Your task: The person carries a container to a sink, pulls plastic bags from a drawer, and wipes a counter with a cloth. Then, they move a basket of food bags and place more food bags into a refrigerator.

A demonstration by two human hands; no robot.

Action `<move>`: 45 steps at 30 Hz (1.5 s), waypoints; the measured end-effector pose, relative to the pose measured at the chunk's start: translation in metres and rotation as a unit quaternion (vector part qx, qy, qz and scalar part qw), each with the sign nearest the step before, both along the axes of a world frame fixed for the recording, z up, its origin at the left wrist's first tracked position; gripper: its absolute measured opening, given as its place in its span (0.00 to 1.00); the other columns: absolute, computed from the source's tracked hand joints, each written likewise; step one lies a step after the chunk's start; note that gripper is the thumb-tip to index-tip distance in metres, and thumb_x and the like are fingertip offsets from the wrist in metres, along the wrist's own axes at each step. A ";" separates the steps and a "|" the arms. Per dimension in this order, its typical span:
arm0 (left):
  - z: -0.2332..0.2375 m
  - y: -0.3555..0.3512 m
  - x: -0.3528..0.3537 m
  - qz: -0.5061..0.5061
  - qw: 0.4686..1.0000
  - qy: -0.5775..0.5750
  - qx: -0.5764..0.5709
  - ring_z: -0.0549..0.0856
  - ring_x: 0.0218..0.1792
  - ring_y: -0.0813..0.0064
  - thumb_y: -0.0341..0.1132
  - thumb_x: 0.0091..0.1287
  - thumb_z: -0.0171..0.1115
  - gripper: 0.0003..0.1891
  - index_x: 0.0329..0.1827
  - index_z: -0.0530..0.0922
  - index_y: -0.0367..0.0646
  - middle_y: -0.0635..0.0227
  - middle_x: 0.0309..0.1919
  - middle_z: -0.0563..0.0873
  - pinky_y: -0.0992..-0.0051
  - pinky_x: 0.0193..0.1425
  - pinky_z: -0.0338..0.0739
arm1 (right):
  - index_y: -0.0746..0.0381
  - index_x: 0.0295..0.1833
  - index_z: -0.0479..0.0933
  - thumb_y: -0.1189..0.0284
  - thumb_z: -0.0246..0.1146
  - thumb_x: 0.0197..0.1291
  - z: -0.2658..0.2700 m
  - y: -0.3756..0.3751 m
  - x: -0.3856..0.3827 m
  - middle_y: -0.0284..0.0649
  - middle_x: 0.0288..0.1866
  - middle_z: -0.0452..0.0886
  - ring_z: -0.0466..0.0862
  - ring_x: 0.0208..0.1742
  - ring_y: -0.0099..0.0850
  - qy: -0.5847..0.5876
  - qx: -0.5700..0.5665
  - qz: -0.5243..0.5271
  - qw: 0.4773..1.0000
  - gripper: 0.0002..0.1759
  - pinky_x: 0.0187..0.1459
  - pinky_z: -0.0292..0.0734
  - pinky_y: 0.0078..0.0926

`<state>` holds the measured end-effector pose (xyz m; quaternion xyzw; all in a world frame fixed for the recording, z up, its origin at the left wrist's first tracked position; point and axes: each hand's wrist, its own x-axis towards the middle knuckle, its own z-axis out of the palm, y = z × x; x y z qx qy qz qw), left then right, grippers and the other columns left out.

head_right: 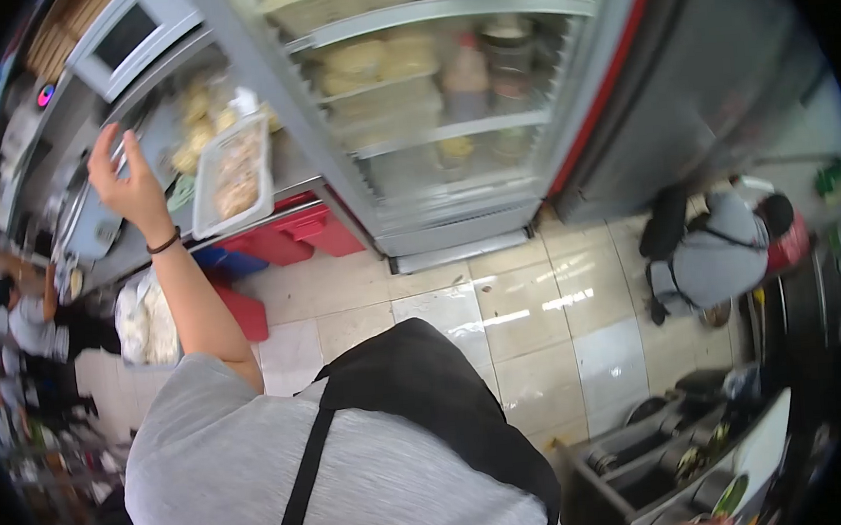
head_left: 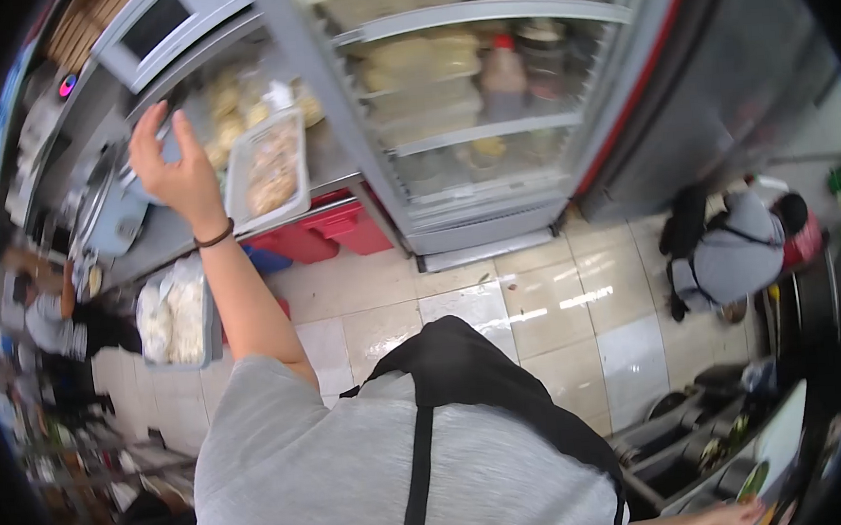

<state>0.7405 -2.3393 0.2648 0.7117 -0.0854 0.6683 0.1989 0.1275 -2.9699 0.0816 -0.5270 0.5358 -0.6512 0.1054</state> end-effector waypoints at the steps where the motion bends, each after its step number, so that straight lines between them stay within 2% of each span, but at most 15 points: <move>1: -0.006 0.022 0.003 0.012 0.999 0.031 -0.025 0.78 0.43 0.69 0.33 0.56 0.63 0.10 0.42 0.80 0.44 0.64 0.42 0.81 0.73 0.40 0.71 | 0.67 0.55 0.69 0.67 0.52 0.61 -0.011 -0.007 0.049 0.46 0.49 0.76 0.76 0.49 0.36 -0.020 0.045 0.105 0.993 0.20 0.45 0.75 0.36; 5: -0.062 0.124 0.033 0.042 0.973 0.192 -0.125 0.80 0.40 0.65 0.41 0.55 0.64 0.17 0.44 0.79 0.40 0.59 0.41 0.82 0.71 0.42 0.73 | 0.61 0.56 0.69 0.67 0.52 0.62 -0.063 0.042 0.271 0.41 0.47 0.76 0.77 0.42 0.29 0.050 0.220 0.420 0.879 0.18 0.43 0.71 0.25; 11: -0.190 0.220 0.120 0.031 0.843 0.527 -0.104 0.81 0.45 0.58 0.49 0.50 0.66 0.27 0.46 0.78 0.36 0.50 0.42 0.81 0.68 0.50 0.74 | 0.60 0.57 0.70 0.75 0.56 0.59 -0.044 0.327 0.537 0.36 0.44 0.76 0.76 0.44 0.23 0.135 0.252 0.816 0.503 0.19 0.47 0.71 0.20; 15: -0.241 0.239 0.215 -0.020 0.841 0.541 -0.020 0.77 0.51 0.55 0.49 0.51 0.64 0.29 0.50 0.76 0.36 0.49 0.48 0.78 0.66 0.56 0.70 | 0.62 0.63 0.62 0.73 0.55 0.61 -0.013 0.521 0.640 0.42 0.50 0.76 0.77 0.48 0.29 0.075 0.298 0.920 0.242 0.24 0.51 0.72 0.25; 18: -0.265 0.249 0.278 -0.057 0.816 0.575 0.031 0.73 0.55 0.55 0.51 0.51 0.63 0.32 0.53 0.74 0.36 0.49 0.52 0.75 0.65 0.58 0.67 | 0.60 0.68 0.53 0.70 0.60 0.57 -0.037 0.640 0.715 0.46 0.59 0.66 0.70 0.57 0.34 -0.020 0.580 0.804 0.133 0.35 0.56 0.68 0.28; 21: -0.269 0.256 0.316 -0.087 0.758 0.640 0.090 0.72 0.57 0.56 0.56 0.50 0.62 0.35 0.54 0.72 0.36 0.51 0.55 0.73 0.65 0.60 0.66 | 0.60 0.67 0.52 0.68 0.61 0.54 -0.100 0.716 0.778 0.47 0.64 0.59 0.61 0.64 0.39 0.015 0.721 0.674 0.157 0.37 0.61 0.61 0.33; 24: -0.280 0.260 0.333 -0.121 0.714 0.678 0.125 0.72 0.57 0.58 0.61 0.46 0.63 0.41 0.54 0.72 0.35 0.52 0.55 0.73 0.65 0.59 0.66 | 0.62 0.65 0.55 0.68 0.60 0.53 -0.141 0.749 0.811 0.45 0.66 0.57 0.57 0.65 0.41 0.025 0.740 0.617 0.266 0.34 0.62 0.59 0.34; 26: -0.287 0.261 0.342 -0.139 0.705 0.685 0.122 0.73 0.57 0.58 0.64 0.43 0.63 0.43 0.54 0.72 0.35 0.52 0.55 0.74 0.65 0.59 0.66 | 0.60 0.56 0.66 0.65 0.61 0.54 -0.146 0.757 0.817 0.40 0.54 0.72 0.73 0.54 0.35 0.039 0.731 0.586 0.346 0.24 0.55 0.67 0.46; 29: -0.274 0.261 0.346 -0.172 0.638 0.745 0.090 0.75 0.54 0.59 0.66 0.37 0.66 0.48 0.54 0.72 0.35 0.52 0.53 0.75 0.68 0.57 0.68 | 0.61 0.61 0.62 0.69 0.62 0.53 -0.140 0.758 0.828 0.42 0.60 0.66 0.68 0.60 0.36 -0.164 0.745 0.601 0.240 0.30 0.57 0.66 0.34; 31: -0.264 0.260 0.357 -0.221 0.485 0.844 0.062 0.77 0.51 0.63 0.65 0.33 0.69 0.49 0.55 0.72 0.34 0.55 0.51 0.77 0.70 0.54 0.69 | 0.60 0.60 0.62 0.69 0.63 0.53 -0.118 0.760 0.831 0.41 0.58 0.69 0.70 0.57 0.37 -0.173 0.748 0.594 0.238 0.29 0.56 0.68 0.36; 33: -0.249 0.260 0.354 -0.239 0.466 0.851 0.031 0.77 0.50 0.65 0.63 0.34 0.70 0.47 0.54 0.73 0.35 0.57 0.51 0.77 0.71 0.53 0.70 | 0.59 0.59 0.62 0.69 0.64 0.52 -0.105 0.759 0.834 0.41 0.55 0.71 0.73 0.55 0.38 -0.182 0.751 0.589 0.236 0.29 0.55 0.71 0.38; 35: -0.256 0.261 0.347 -0.254 0.445 0.859 0.003 0.77 0.50 0.67 0.61 0.35 0.71 0.46 0.54 0.73 0.36 0.59 0.50 0.78 0.71 0.51 0.71 | 0.61 0.60 0.60 0.72 0.66 0.49 -0.103 0.757 0.834 0.41 0.55 0.70 0.73 0.55 0.37 -0.169 0.685 0.618 0.347 0.33 0.54 0.71 0.38; 38: -0.278 0.267 0.343 -0.394 0.549 0.732 -0.091 0.77 0.51 0.70 0.54 0.41 0.72 0.40 0.55 0.72 0.37 0.61 0.49 0.78 0.71 0.51 0.72 | 0.62 0.59 0.61 0.75 0.68 0.46 -0.145 0.759 0.851 0.42 0.54 0.71 0.73 0.54 0.37 -0.138 0.601 0.627 0.477 0.34 0.53 0.72 0.39; 43: -0.269 0.271 0.354 -0.400 0.282 0.829 -0.270 0.79 0.48 0.75 0.38 0.55 0.66 0.25 0.54 0.71 0.36 0.64 0.49 0.78 0.74 0.51 0.76 | 0.64 0.60 0.62 0.77 0.70 0.41 -0.125 0.735 0.849 0.41 0.56 0.69 0.71 0.55 0.33 -0.157 0.588 0.681 0.406 0.38 0.52 0.71 0.33; 45: -0.271 0.273 0.352 -0.407 0.244 0.832 -0.288 0.80 0.47 0.73 0.38 0.54 0.67 0.26 0.54 0.71 0.36 0.62 0.48 0.79 0.73 0.50 0.76 | 0.64 0.59 0.63 0.79 0.71 0.39 -0.114 0.725 0.846 0.41 0.55 0.70 0.72 0.55 0.33 -0.164 0.610 0.682 0.369 0.38 0.51 0.72 0.32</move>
